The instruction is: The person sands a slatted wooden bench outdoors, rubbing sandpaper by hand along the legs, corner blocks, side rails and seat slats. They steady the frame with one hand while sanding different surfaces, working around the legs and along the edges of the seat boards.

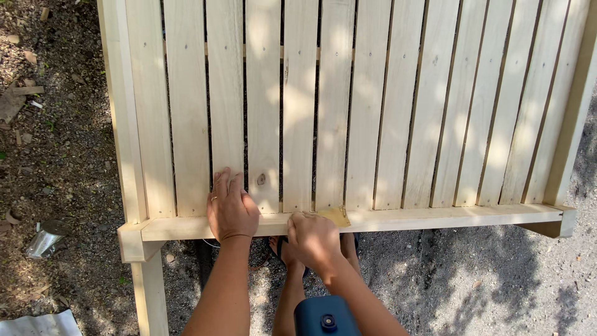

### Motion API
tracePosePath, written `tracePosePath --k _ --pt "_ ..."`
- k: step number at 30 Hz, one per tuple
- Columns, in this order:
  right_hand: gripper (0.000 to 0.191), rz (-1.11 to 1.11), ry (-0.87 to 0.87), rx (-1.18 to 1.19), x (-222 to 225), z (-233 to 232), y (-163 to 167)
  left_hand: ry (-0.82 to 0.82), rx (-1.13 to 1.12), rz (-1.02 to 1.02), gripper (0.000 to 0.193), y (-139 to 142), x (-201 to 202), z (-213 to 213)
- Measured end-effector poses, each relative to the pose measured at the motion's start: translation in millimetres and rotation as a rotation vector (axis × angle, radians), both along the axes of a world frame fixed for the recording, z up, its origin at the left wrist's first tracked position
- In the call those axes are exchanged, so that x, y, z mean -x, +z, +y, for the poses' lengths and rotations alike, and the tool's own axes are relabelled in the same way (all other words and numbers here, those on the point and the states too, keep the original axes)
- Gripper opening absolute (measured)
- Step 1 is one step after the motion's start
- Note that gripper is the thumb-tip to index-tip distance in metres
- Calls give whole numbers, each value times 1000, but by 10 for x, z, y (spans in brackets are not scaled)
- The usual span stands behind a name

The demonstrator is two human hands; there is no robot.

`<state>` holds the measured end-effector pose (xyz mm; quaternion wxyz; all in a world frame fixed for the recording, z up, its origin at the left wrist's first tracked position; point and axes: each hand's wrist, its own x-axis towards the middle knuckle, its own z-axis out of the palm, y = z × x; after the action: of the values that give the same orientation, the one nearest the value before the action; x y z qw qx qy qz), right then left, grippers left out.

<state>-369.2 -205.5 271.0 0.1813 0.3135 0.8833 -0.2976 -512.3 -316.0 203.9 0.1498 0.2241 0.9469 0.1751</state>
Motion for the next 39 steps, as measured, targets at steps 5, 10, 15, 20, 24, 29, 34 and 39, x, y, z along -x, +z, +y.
tracePosePath --k 5,10,15,20,24,29,34,39 --pt "32 373 92 -47 -333 366 83 17 -29 -17 37 32 14 5" --pt "41 -335 -140 -266 -1197 1383 237 32 -11 -77 37 40 23 8" --pt "32 -155 -166 -191 -437 491 62 10 -5 -12 38 8 16 -1" --pt "30 265 -43 70 156 -250 -163 -14 -36 21 39 -1 22 -6" --pt "34 -43 -184 -75 -765 764 33 -10 11 -31 39 45 34 16" --pt "44 -505 -311 -357 -1310 1391 182 55 66 -133 64 112 34 69" --pt "40 -112 -137 -17 -190 69 -111 -3 129 -29 68 107 36 68" --pt "44 -416 -73 8 -306 498 47 23 156 -153 67 37 67 58"
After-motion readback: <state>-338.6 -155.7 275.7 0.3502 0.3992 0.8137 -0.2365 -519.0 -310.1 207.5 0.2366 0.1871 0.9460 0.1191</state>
